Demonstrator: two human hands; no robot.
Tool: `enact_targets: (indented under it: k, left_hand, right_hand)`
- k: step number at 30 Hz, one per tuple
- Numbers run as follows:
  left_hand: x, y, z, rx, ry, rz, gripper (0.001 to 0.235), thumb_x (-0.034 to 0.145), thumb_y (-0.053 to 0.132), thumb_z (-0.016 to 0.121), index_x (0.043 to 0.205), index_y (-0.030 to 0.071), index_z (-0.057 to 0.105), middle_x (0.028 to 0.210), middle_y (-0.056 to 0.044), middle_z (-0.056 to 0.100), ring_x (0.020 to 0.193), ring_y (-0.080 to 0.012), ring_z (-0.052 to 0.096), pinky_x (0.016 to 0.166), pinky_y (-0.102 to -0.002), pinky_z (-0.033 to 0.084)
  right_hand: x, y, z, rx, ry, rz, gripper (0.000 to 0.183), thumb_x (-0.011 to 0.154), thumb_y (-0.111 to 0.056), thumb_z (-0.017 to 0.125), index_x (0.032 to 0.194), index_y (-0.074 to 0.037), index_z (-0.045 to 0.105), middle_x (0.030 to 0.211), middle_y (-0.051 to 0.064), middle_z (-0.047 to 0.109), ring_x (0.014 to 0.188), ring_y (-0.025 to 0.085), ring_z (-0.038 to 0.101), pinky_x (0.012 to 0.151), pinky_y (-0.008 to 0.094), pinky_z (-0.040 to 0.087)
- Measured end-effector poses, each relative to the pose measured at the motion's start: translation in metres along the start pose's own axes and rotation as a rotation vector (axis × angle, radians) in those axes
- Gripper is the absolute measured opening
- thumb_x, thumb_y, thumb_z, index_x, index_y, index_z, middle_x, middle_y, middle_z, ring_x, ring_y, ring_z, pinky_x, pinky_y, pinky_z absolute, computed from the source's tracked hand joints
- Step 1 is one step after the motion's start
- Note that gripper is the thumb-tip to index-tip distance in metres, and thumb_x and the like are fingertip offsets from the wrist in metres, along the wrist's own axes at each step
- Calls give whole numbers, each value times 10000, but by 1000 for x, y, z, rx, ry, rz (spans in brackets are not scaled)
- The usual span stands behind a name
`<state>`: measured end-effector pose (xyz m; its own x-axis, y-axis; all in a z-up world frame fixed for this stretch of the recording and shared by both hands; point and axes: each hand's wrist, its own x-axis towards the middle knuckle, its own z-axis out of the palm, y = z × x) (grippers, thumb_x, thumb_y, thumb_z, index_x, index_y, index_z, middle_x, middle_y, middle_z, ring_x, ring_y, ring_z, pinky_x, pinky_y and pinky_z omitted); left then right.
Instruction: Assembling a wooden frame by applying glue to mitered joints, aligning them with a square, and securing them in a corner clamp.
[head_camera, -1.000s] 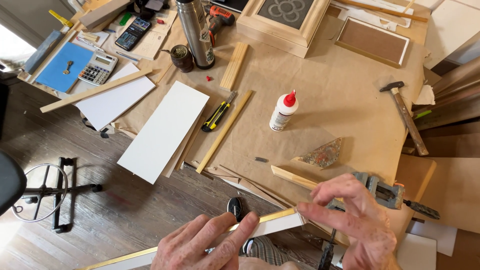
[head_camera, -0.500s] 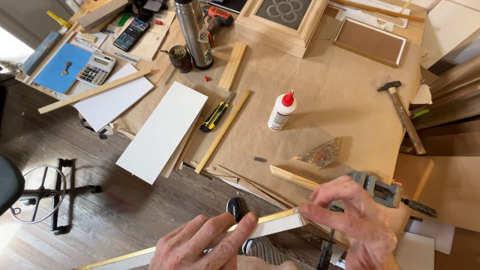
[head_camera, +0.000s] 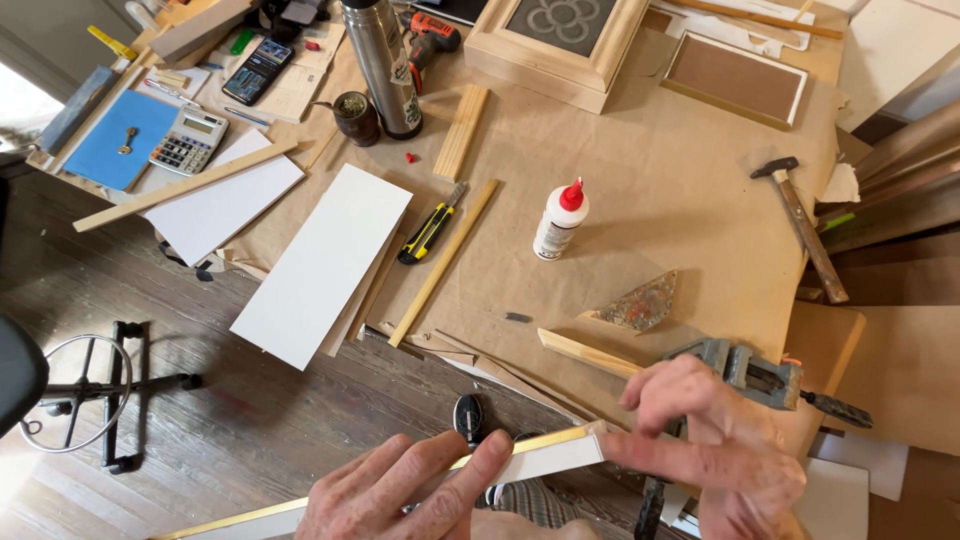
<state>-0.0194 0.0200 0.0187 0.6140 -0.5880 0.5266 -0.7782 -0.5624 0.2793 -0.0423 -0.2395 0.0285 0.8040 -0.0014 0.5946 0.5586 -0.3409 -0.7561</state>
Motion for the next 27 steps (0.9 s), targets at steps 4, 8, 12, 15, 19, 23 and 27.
enact_targets:
  k: [4, 8, 12, 15, 19, 23, 27]
  left_hand:
    - [0, 2, 1, 70, 96, -46, 266, 1018, 321, 601, 1254, 245, 697, 1082, 20, 730, 609, -93, 610, 527, -228, 518]
    - [0, 2, -6, -20, -12, -9, 397, 976, 127, 583, 1361, 216, 621, 1116, -8, 720, 671, -114, 623, 570, -251, 553]
    - [1, 3, -7, -50, -13, -46, 377, 971, 135, 613, 1337, 221, 642, 1086, -5, 723, 651, -107, 624, 553, -246, 547]
    - [4, 12, -9, -57, 27, -110, 297, 1027, 301, 569, 1303, 239, 661, 1063, 12, 735, 605, -105, 578, 532, -249, 510]
    - [5, 12, 1, 56, 216, -117, 259, 972, 406, 679, 1195, 278, 710, 953, 60, 719, 532, -76, 511, 469, -215, 446]
    - [1, 8, -4, -5, 54, -51, 346, 968, 123, 598, 1283, 239, 682, 1020, 34, 702, 588, -99, 562, 498, -227, 502]
    - [-2, 1, -3, -5, 12, -6, 405, 957, 98, 579, 1337, 229, 632, 1074, 17, 718, 607, -102, 572, 519, -236, 523]
  right_hand:
    - [0, -6, -10, -7, -119, -20, 66, 823, -153, 756, 878, -184, 775, 880, -70, 637, 781, 85, 597, 840, 291, 642]
    - [-8, 16, -14, -14, -126, -12, 409, 1038, -456, 514, 1068, -125, 754, 965, -9, 650, 954, 157, 646, 902, 347, 645]
    - [-6, 2, -3, -18, 21, 122, 126, 822, -104, 764, 926, -175, 778, 888, -32, 654, 877, 187, 652, 808, 327, 638]
    - [0, 1, -3, -123, -95, -2, 490, 1049, -495, 444, 1066, -119, 758, 945, -4, 656, 945, 162, 669, 895, 353, 660]
    - [-8, 19, -11, -84, -94, -57, 156, 818, -121, 802, 955, -184, 765, 947, -49, 658, 926, 146, 668, 859, 299, 678]
    - [-13, 31, -20, -101, -209, -17, 266, 855, -162, 782, 1110, -227, 749, 1041, -75, 604, 1006, 122, 621, 999, 334, 643]
    - [6, -9, 3, -156, -98, 64, 145, 885, -205, 707, 1005, -174, 782, 943, -57, 604, 914, 125, 605, 883, 299, 667]
